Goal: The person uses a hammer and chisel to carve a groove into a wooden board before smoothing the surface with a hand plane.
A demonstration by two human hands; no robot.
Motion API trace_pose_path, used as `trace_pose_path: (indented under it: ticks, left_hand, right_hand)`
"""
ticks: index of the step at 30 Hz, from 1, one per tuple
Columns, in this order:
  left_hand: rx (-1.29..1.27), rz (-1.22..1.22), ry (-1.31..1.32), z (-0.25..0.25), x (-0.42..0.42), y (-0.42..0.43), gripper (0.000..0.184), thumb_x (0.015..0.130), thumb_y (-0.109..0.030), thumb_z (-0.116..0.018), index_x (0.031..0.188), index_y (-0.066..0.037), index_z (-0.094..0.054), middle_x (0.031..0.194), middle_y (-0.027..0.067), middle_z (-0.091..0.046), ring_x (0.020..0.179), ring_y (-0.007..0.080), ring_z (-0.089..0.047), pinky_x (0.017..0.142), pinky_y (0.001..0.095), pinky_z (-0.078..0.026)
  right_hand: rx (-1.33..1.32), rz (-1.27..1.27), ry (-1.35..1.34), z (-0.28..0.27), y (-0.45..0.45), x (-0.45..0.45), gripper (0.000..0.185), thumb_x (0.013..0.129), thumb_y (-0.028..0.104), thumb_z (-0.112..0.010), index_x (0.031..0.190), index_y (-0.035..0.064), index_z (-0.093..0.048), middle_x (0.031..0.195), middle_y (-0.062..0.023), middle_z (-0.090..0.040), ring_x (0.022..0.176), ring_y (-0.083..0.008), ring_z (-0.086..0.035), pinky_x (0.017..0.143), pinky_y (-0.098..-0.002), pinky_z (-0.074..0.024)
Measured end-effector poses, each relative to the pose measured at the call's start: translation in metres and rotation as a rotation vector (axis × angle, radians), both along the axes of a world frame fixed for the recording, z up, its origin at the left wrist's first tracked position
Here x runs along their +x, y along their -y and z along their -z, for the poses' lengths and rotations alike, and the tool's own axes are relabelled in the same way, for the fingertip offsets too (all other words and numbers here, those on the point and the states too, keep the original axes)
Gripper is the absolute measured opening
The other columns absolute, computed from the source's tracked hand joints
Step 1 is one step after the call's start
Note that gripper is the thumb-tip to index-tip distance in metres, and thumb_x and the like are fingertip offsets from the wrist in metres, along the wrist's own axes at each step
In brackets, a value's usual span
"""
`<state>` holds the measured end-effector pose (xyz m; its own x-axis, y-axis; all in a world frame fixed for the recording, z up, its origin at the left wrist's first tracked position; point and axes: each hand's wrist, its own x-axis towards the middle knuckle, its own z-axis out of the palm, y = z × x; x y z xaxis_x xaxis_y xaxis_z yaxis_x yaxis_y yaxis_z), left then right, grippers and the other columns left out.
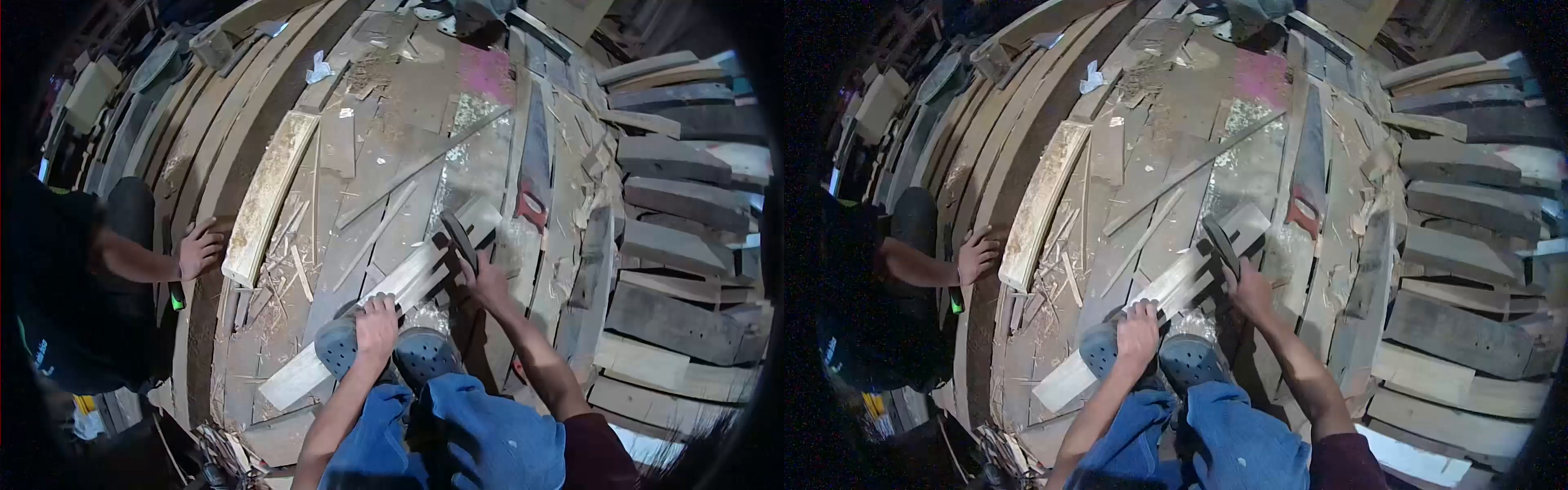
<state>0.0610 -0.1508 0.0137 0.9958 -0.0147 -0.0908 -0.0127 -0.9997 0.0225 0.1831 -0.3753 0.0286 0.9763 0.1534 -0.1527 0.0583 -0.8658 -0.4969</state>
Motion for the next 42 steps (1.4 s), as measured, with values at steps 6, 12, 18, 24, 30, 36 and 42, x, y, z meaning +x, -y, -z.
trace_pose_path:
  ticks: [6,12,18,24,30,36,42]
  left_hand:
    - [-0.072,-0.082,-0.075,-0.006,0.008,0.002,0.018,0.087,-0.017,-0.053,0.099,-0.005,-0.056,0.098,0.0114,-0.058,0.093,0.0241,-0.059,0.075,0.0365,-0.052]
    - [-0.237,-0.222,-0.203,-0.014,0.012,0.003,0.021,0.086,-0.012,-0.05,0.1,0.004,-0.051,0.1,0.0219,-0.061,0.095,0.034,-0.061,0.08,0.0432,-0.05]
    - [-0.442,-0.27,-0.094,-0.025,0.013,0.005,0.034,0.091,-0.027,-0.056,0.1,0.006,-0.052,0.097,0.0231,-0.062,0.091,0.0378,-0.062,0.079,0.0472,-0.05]
    - [-0.47,-0.177,-0.002,-0.02,0.013,0.001,0.026,0.088,-0.024,-0.062,0.096,-0.001,-0.056,0.096,0.018,-0.059,0.092,0.0356,-0.061,0.077,0.0478,-0.049]
    - [-0.451,-0.162,-0.053,-0.023,0.014,0.0,0.027,0.083,-0.005,-0.052,0.109,-0.002,-0.058,0.093,0.0158,-0.064,0.084,0.0314,-0.065,0.075,0.0419,-0.053]
    - [-0.553,-0.183,0.109,-0.006,0.02,0.003,0.02,0.077,0.0,-0.055,0.096,-0.001,-0.062,0.09,0.0159,-0.065,0.092,0.032,-0.063,0.075,0.0437,-0.054]
    - [-0.493,-0.236,0.155,-0.002,0.023,0.006,0.013,0.074,-0.004,-0.059,0.085,-0.001,-0.065,0.09,0.0145,-0.065,0.095,0.0311,-0.062,0.068,0.0433,-0.056]
  right_hand:
    - [0.248,0.049,-0.032,0.006,0.012,-0.04,0.03,0.091,0.031,-0.062,0.099,0.0026,-0.055,0.074,-0.0211,-0.064,0.067,-0.0431,-0.062,0.058,-0.0488,-0.0466]
    - [0.282,0.054,-0.123,0.019,0.008,-0.074,0.027,0.094,0.028,-0.06,0.102,0.0022,-0.057,0.062,-0.0157,-0.059,0.054,-0.0345,-0.058,0.053,-0.0413,-0.0445]
    - [0.458,0.098,-0.107,0.005,-0.007,-0.076,0.026,0.095,0.026,-0.06,0.103,0.0017,-0.057,0.065,-0.0126,-0.057,0.056,-0.0243,-0.054,0.054,-0.0369,-0.0432]
    - [0.307,0.012,-0.143,-0.015,-0.018,-0.066,0.025,0.093,0.026,-0.062,0.1,0.0019,-0.058,0.071,-0.0197,-0.061,0.063,-0.036,-0.062,0.056,-0.0406,-0.0459]
    - [0.288,-0.088,-0.013,-0.006,-0.029,-0.078,0.027,0.092,0.028,-0.062,0.101,0.0023,-0.059,0.076,-0.0225,-0.064,0.069,-0.0406,-0.064,0.061,-0.0458,-0.0488]
    - [0.224,-0.136,-0.234,-0.005,-0.039,-0.093,0.032,0.094,0.03,-0.057,0.108,0.0016,-0.052,0.076,-0.0253,-0.062,0.071,-0.046,-0.062,0.062,-0.0514,-0.0475]
    - [0.18,-0.23,-0.2,0.01,-0.048,-0.11,0.038,0.097,0.036,-0.049,0.1,-0.002,-0.047,0.069,-0.0277,-0.06,0.067,-0.0495,-0.06,0.062,-0.0585,-0.046]
